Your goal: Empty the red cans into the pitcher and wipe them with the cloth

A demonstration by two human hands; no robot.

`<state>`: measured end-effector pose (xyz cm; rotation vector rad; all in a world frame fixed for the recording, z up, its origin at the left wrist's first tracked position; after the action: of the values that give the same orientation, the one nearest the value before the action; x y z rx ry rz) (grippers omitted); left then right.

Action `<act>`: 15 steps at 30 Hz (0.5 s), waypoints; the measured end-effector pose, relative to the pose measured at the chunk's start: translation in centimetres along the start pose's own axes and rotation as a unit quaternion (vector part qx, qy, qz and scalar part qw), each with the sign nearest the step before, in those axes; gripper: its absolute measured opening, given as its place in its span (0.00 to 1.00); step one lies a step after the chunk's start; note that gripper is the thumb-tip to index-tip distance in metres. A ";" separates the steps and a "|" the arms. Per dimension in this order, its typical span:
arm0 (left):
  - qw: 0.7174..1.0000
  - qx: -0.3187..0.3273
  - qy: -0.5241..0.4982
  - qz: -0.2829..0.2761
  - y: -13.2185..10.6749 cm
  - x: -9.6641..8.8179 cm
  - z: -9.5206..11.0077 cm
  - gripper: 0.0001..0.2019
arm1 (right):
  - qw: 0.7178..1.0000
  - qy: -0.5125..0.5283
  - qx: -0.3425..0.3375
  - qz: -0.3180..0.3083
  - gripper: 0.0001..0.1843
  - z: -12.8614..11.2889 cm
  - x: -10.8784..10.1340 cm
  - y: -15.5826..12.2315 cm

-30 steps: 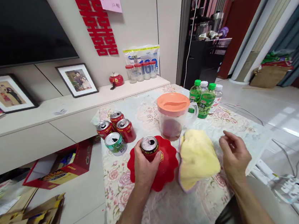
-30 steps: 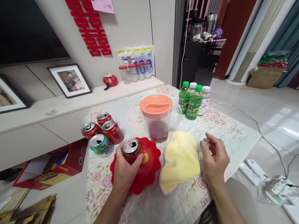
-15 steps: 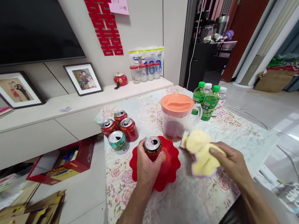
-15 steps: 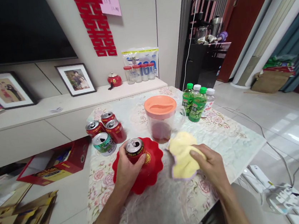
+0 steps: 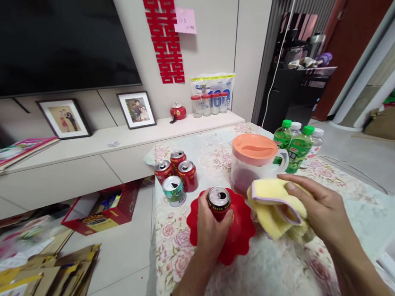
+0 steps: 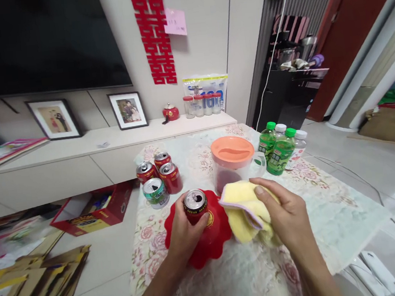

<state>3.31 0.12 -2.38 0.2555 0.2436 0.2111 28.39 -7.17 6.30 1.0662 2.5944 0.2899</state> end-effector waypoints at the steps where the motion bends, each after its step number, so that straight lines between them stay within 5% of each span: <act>1: 1.000 -0.003 -0.001 -0.001 0.0 0.0 0.0 0.33 | 0.996 -0.051 -0.075 0.014 0.20 -0.9 0.7 -0.2; 4: 1.000 -0.010 -0.013 -0.003 -0.1 0.1 -0.2 0.33 | 0.945 -0.189 -0.262 0.057 0.19 -2.4 3.6 -1.5; 7: 0.999 -0.011 -0.030 -0.003 -0.2 0.1 -0.1 0.34 | 0.906 -0.233 -0.342 0.085 0.17 -2.3 6.2 -3.1; 12: 0.998 -0.001 -0.054 -0.028 -0.4 0.2 0.4 0.36 | 0.928 -0.130 -0.346 -0.034 0.17 -1.5 8.6 -4.5; 15: 0.998 -0.006 -0.061 -0.034 -0.3 0.0 0.5 0.35 | 0.940 -0.090 -0.301 -0.135 0.28 -0.9 9.2 -4.9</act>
<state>3.50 -0.27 -2.02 0.2477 0.1288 0.1292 18.74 -4.17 3.71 0.4863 2.2162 0.8103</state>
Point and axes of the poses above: each hand's wrist, its own y-axis towards the middle knuckle, its own x-axis out of the palm, z = x × y, the point moved 5 cm from there along y, towards the middle knuckle, and after that the axes turned 8 degrees about z, right-handed, at the moved point
